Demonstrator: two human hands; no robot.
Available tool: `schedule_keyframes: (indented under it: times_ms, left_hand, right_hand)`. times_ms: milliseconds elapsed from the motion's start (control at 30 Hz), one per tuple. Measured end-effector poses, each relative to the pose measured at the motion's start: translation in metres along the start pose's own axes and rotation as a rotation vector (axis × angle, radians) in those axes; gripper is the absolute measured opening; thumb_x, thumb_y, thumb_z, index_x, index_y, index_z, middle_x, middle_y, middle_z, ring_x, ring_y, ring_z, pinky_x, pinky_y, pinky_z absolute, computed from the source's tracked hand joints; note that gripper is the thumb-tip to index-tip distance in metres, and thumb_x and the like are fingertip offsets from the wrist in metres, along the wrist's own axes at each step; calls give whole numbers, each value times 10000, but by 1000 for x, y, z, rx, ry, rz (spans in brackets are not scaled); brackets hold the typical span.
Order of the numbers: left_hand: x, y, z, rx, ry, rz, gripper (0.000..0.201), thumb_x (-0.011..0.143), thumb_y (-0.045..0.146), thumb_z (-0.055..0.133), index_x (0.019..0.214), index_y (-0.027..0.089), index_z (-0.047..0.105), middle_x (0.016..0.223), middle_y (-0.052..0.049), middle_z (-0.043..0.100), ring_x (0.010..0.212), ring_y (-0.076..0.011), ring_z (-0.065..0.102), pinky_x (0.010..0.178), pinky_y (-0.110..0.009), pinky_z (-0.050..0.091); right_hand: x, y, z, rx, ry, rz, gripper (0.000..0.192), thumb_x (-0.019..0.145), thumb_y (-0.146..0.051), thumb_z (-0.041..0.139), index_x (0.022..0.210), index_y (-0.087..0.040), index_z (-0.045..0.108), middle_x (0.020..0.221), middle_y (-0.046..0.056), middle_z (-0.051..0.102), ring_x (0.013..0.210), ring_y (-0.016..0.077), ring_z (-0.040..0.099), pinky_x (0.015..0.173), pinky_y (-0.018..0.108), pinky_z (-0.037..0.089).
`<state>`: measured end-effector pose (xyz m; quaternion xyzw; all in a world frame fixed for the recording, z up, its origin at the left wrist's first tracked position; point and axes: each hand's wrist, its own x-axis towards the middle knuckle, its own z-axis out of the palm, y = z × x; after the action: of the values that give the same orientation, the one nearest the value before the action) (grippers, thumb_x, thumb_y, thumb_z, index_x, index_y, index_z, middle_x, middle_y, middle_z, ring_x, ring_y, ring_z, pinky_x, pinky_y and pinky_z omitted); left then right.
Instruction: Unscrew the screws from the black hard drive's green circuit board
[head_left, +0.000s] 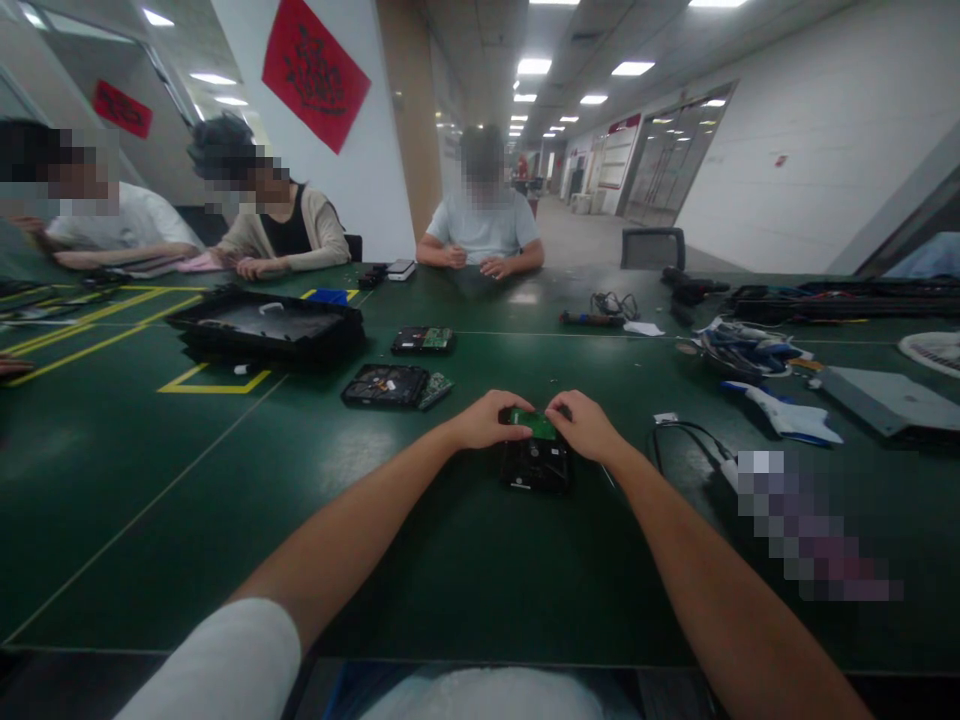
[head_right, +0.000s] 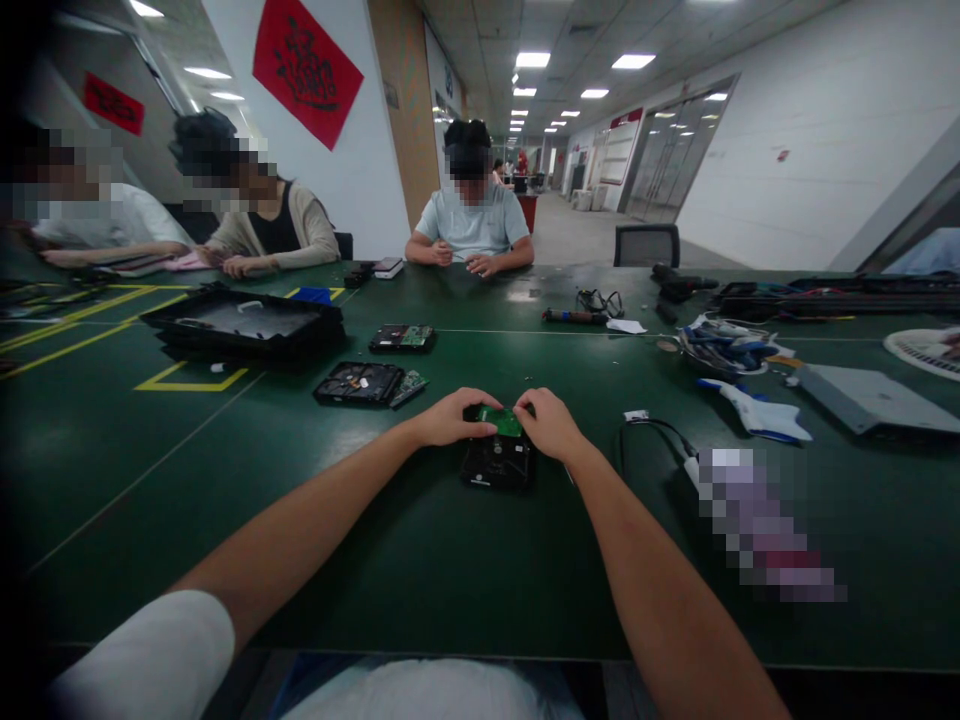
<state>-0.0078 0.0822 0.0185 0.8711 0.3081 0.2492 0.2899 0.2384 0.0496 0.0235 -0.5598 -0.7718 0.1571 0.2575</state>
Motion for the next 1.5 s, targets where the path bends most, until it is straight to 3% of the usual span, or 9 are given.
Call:
schedule_keyframes:
  times_ms: [200, 467, 600, 667, 800, 967, 1367, 1500]
  left_hand:
    - [-1, 5, -4, -13, -24, -56, 529, 825, 476, 768, 1293, 243, 684, 1300, -71, 692, 1219, -267, 608, 1078, -404, 460]
    - [-2, 5, -5, -2, -11, -66, 601, 819, 496, 769, 1353, 258, 634, 1357, -84, 639, 1285, -273, 568, 1126, -413, 437]
    - [1, 8, -9, 67, 136, -211, 600, 896, 550, 658, 1378, 197, 593, 1324, -132, 614, 1169, -266, 623, 1028, -395, 505]
    - [2, 11, -9, 135, 136, -301, 644, 926, 611, 585, 1397, 172, 565, 1286, -152, 618, 1154, -285, 627, 1025, -412, 499]
    - [2, 17, 4, 134, 35, -343, 747, 935, 713, 490, 1446, 168, 506, 1299, -186, 609, 1164, -318, 634, 1006, -429, 497]
    - [4, 22, 24, 143, 162, -386, 634, 998, 623, 434, 1432, 165, 491, 1355, -192, 563, 1203, -293, 628, 1045, -394, 468]
    - [19, 8, 23, 103, 207, -283, 511, 1011, 480, 502, 1407, 158, 521, 1319, -167, 585, 1199, -274, 602, 1053, -414, 488]
    - [20, -1, 19, 59, 213, -294, 466, 994, 438, 550, 1373, 167, 553, 1338, -144, 580, 978, -214, 659, 963, -385, 539]
  right_hand:
    - [-2, -2, -3, 64, -10, 90, 107, 955, -279, 586, 921, -211, 661, 996, 55, 691, 948, 205, 619, 853, 340, 445]
    - [-8, -6, -5, 196, -72, 207, 152, 982, -336, 523, 969, -218, 619, 757, 3, 665, 597, 147, 609, 596, 284, 465]
    - [-9, -7, -8, 217, -80, 217, 148, 979, -339, 527, 970, -220, 615, 710, -7, 650, 589, 153, 616, 579, 279, 467]
    - [-9, -8, -9, 232, -85, 227, 153, 983, -346, 523, 976, -222, 613, 661, -17, 633, 564, 150, 607, 563, 271, 456]
    - [-10, -6, -7, 302, -94, 274, 158, 985, -359, 522, 995, -225, 605, 562, -41, 589, 486, 132, 555, 514, 243, 416]
    - [-10, -3, -4, 338, -87, 267, 175, 979, -383, 527, 996, -227, 605, 529, -55, 565, 465, 126, 535, 506, 230, 398]
    - [-2, 7, -3, 308, -11, 306, 188, 965, -404, 541, 1000, -233, 610, 578, -56, 578, 488, 130, 536, 525, 248, 410]
    - [5, 11, 0, 310, -2, 306, 186, 961, -402, 556, 1002, -229, 614, 626, -48, 596, 536, 137, 565, 549, 254, 428]
